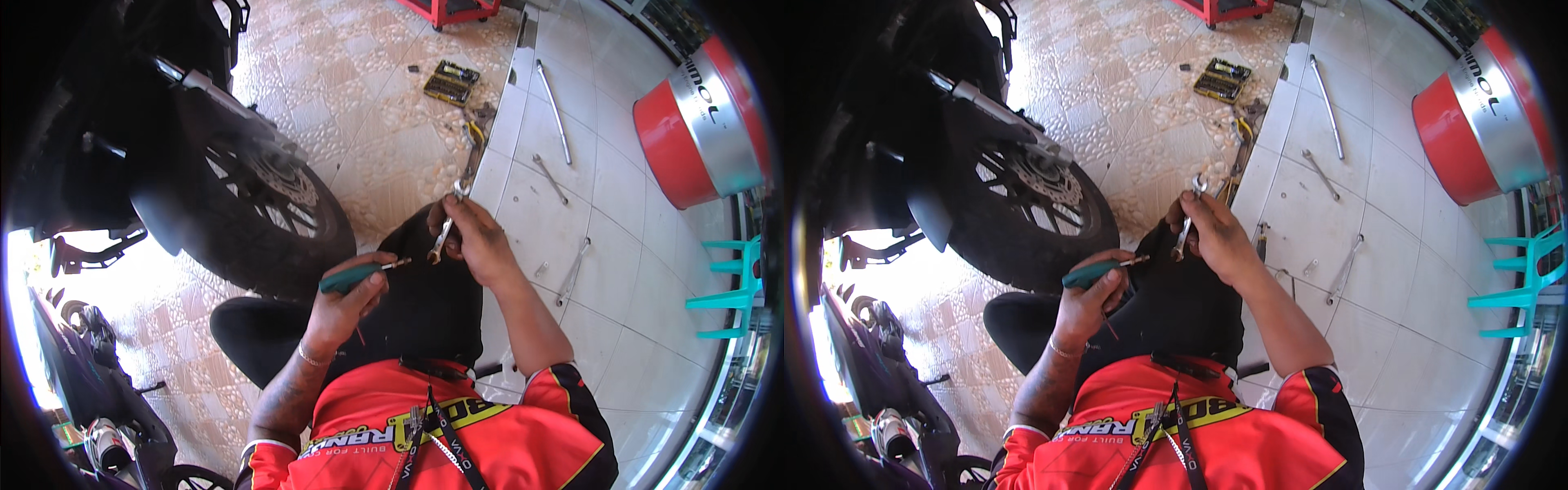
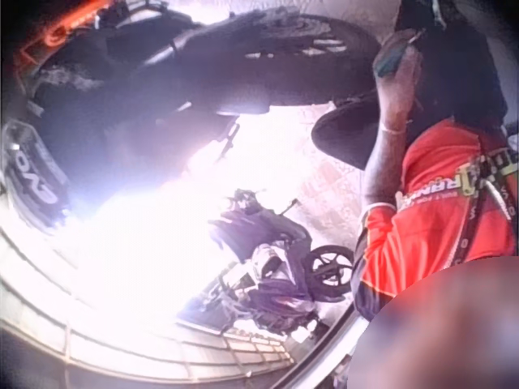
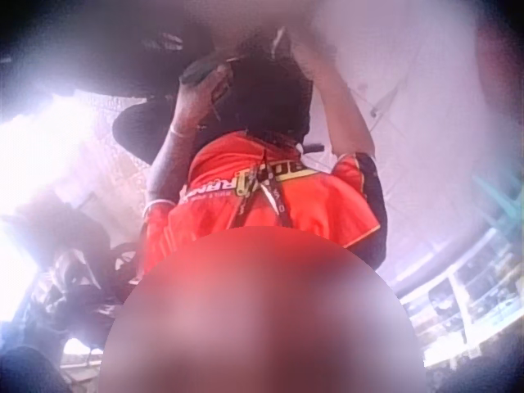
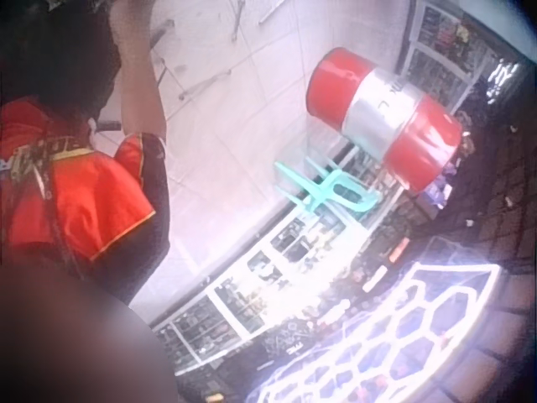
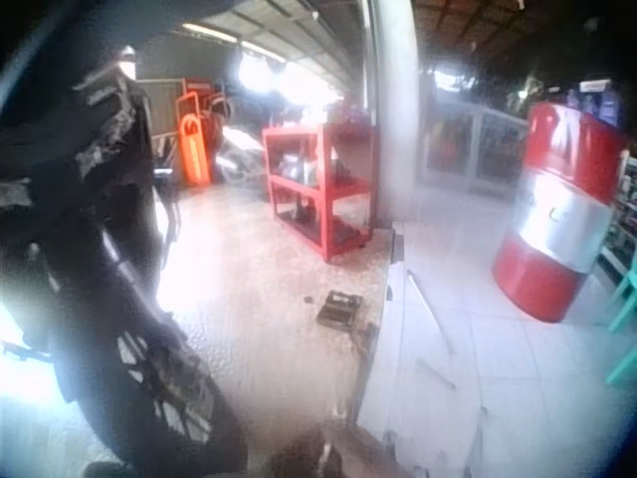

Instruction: The person sits on the floor and works on the front wheel area of a motorcycle. They use a screwdriver to adjust small components, handle a metal clip, and manipulate parts near the front fork and brake assembly.

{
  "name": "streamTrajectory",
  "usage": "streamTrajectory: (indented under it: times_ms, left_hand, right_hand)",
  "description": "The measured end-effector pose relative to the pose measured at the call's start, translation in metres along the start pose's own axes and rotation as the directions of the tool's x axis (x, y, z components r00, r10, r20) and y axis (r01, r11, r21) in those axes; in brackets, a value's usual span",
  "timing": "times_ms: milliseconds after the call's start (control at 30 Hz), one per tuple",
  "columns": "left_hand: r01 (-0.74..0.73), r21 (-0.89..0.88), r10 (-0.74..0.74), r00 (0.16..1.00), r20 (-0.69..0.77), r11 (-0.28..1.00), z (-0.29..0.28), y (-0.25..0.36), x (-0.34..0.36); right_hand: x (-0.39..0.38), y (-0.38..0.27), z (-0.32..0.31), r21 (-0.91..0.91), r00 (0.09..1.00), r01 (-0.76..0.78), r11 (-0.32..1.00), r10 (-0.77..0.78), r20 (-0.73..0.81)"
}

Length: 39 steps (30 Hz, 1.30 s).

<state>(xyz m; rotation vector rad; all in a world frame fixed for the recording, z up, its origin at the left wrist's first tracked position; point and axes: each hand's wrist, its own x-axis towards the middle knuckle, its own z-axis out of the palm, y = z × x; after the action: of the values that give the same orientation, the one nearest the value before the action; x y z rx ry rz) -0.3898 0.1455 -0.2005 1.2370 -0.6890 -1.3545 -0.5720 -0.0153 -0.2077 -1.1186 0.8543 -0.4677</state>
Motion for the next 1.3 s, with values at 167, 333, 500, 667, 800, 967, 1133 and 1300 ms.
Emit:
streamTrajectory:
  times_ms: [167,333,500,667,800,967,1133,1300]
  left_hand:
    - [-0.029,0.010,0.029,1.000,0.005,1.000,0.005,0.002,-0.001]
    - [-0.024,0.012,0.024,1.000,0.012,1.000,0.004,0.004,-0.001]
    - [0.002,0.013,-0.003,1.000,0.023,1.000,-0.003,0.003,-0.001]
    - [0.009,-0.008,-0.009,1.000,0.016,1.000,-0.003,0.000,0.003]
    - [0.012,0.000,-0.012,0.999,0.051,1.000,-0.001,0.000,0.003]
    - [0.010,0.031,-0.012,0.998,0.059,0.999,0.000,0.004,0.000]
    - [-0.005,0.012,0.004,0.999,0.037,1.000,0.002,0.004,-0.001]
    - [-0.004,0.027,0.003,0.999,0.035,1.000,0.000,0.001,0.000]
  right_hand:
    - [0.001,-0.016,0.006,0.312,0.989,-0.091,0.946,0.049,0.141]
    - [0.008,-0.024,0.005,-0.068,0.986,-0.013,0.998,0.024,0.165]
    - [0.012,-0.024,-0.008,-0.527,0.980,0.095,0.845,0.013,0.198]
    - [0.003,-0.011,-0.009,0.074,0.942,-0.136,0.988,0.106,0.317]
    - [0.009,-0.008,-0.011,0.243,0.943,-0.171,0.955,0.086,0.322]
    - [0.018,-0.013,-0.003,0.326,0.947,-0.205,0.923,0.102,0.306]
    - [0.026,-0.017,0.009,0.213,0.933,-0.271,0.939,0.202,0.297]
    - [0.038,-0.012,0.011,0.175,0.917,-0.333,0.927,0.274,0.291]
